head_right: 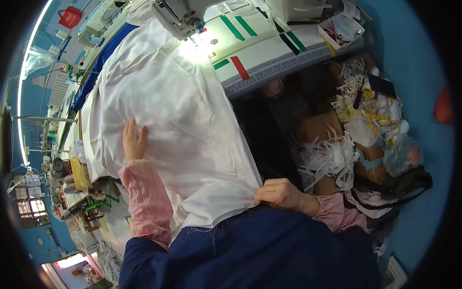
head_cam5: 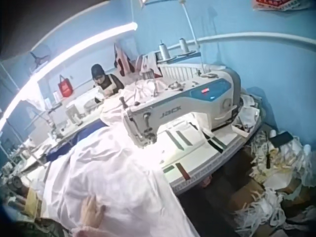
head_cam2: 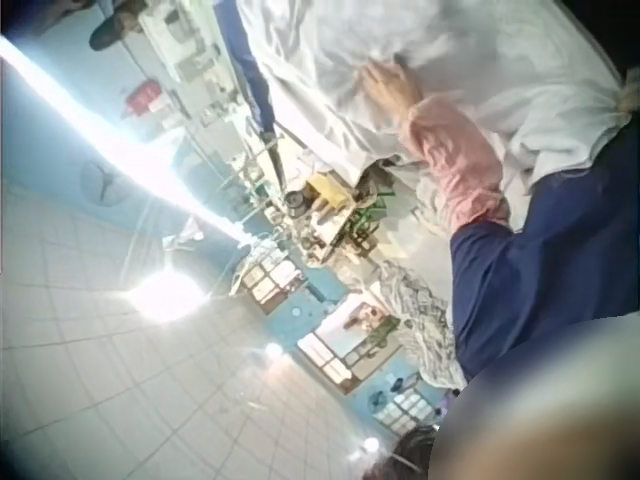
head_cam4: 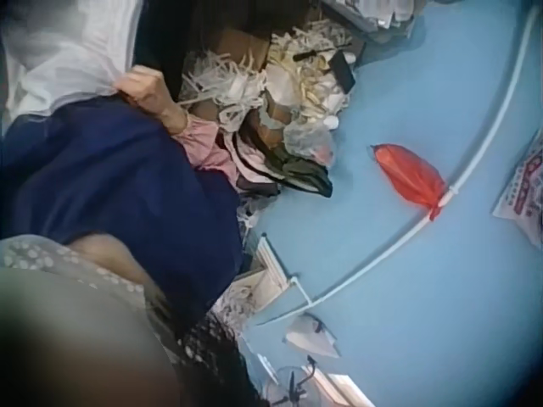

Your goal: Sewing and aligning white fabric components using an industrial sewing machine in a factory setting.

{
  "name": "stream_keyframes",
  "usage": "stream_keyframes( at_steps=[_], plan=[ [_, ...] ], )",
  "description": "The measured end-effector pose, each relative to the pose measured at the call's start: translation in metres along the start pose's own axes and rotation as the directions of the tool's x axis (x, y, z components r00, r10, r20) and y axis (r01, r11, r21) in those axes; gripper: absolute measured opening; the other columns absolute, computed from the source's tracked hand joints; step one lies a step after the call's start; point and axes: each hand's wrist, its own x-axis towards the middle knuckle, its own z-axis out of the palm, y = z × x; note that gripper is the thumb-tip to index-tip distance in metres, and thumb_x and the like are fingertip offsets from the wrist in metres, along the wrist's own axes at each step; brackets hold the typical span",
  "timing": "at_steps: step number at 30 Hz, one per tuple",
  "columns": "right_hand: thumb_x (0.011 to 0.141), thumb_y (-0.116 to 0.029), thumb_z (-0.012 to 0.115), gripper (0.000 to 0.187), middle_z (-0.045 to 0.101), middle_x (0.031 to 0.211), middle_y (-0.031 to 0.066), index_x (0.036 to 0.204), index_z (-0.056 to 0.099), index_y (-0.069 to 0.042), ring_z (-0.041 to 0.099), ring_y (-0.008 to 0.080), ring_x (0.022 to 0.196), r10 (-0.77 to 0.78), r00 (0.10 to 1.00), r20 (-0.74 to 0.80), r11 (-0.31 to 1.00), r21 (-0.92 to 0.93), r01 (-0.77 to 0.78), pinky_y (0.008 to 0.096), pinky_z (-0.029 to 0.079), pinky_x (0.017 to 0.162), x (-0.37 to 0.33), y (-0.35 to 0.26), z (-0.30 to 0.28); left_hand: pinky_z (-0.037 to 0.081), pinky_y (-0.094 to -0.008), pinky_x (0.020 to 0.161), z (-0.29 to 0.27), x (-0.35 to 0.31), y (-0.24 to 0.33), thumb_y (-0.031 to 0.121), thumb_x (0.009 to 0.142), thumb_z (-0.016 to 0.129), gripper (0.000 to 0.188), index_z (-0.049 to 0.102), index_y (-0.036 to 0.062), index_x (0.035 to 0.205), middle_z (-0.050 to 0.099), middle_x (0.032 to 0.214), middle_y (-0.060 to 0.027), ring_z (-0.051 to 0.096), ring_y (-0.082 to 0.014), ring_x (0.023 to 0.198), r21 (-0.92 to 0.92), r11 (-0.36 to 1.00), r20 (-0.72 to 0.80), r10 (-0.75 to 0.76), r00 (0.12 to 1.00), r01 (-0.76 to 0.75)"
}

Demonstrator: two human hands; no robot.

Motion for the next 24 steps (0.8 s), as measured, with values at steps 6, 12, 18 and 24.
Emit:
stream_keyframes(
  at_steps=[6, 12, 18, 24],
  plan=[
    [0.067, 0.001, 0.071, 0.017, 0.069, 0.081, 0.0064, 0.083, 0.069, -0.005, 0.063, 0.0203, 0.065, 0.05, 0.999, -0.016, 0.998, 0.044, -0.05, 0.0284, 0.052, 0.056, 0.031, 0.024, -0.013, 0.028, -0.0439, 0.11, 0.013, 0.013, -0.002, 0.05, 0.087, 0.06, 0.066, 0.047, 0.0092, 0.138, 0.043, 0.143, -0.0184, 0.035, -0.0387, 0.134, 0.039, 0.999, -0.003, 0.036, 0.999, -0.036],
    [0.067, 0.0, 0.072, 0.017, 0.068, 0.081, 0.0081, 0.083, 0.069, -0.002, 0.063, 0.0208, 0.066, 0.038, 0.998, -0.043, 0.999, 0.028, -0.036, 0.0283, 0.053, 0.056, 0.056, 0.047, -0.021, 0.029, -0.0397, 0.11, 0.008, 0.046, 0.008, 0.044, 0.086, 0.064, 0.067, 0.045, 0.008, 0.139, 0.041, 0.144, -0.0182, 0.035, -0.0344, 0.135, 0.036, 0.999, 0.051, 0.035, 0.998, -0.037],
    [0.067, -0.001, 0.072, 0.017, 0.067, 0.081, 0.0086, 0.084, 0.068, -0.001, 0.063, 0.021, 0.067, 0.012, 0.997, -0.074, 0.999, -0.037, -0.015, 0.0279, 0.053, 0.055, 0.082, 0.068, -0.028, 0.03, -0.0388, 0.109, 0.018, 0.077, 0.004, 0.041, 0.087, 0.063, 0.066, 0.044, 0.0047, 0.139, 0.041, 0.143, -0.0194, 0.037, -0.0346, 0.134, 0.093, 0.994, 0.064, 0.048, 0.997, -0.054],
    [0.065, 0.002, 0.073, 0.021, 0.067, 0.084, 0.0088, 0.085, 0.068, 0.0, 0.063, 0.0221, 0.07, 0.023, 0.998, -0.063, 0.999, -0.046, -0.026, 0.0289, 0.051, 0.056, 0.111, 0.082, -0.044, 0.03, -0.0394, 0.109, 0.029, 0.112, -0.004, 0.042, 0.089, 0.061, 0.065, 0.044, 0.0029, 0.138, 0.042, 0.142, -0.0217, 0.038, -0.0365, 0.132, 0.064, 0.991, 0.016, 0.117, 0.993, -0.117]
  ],
)
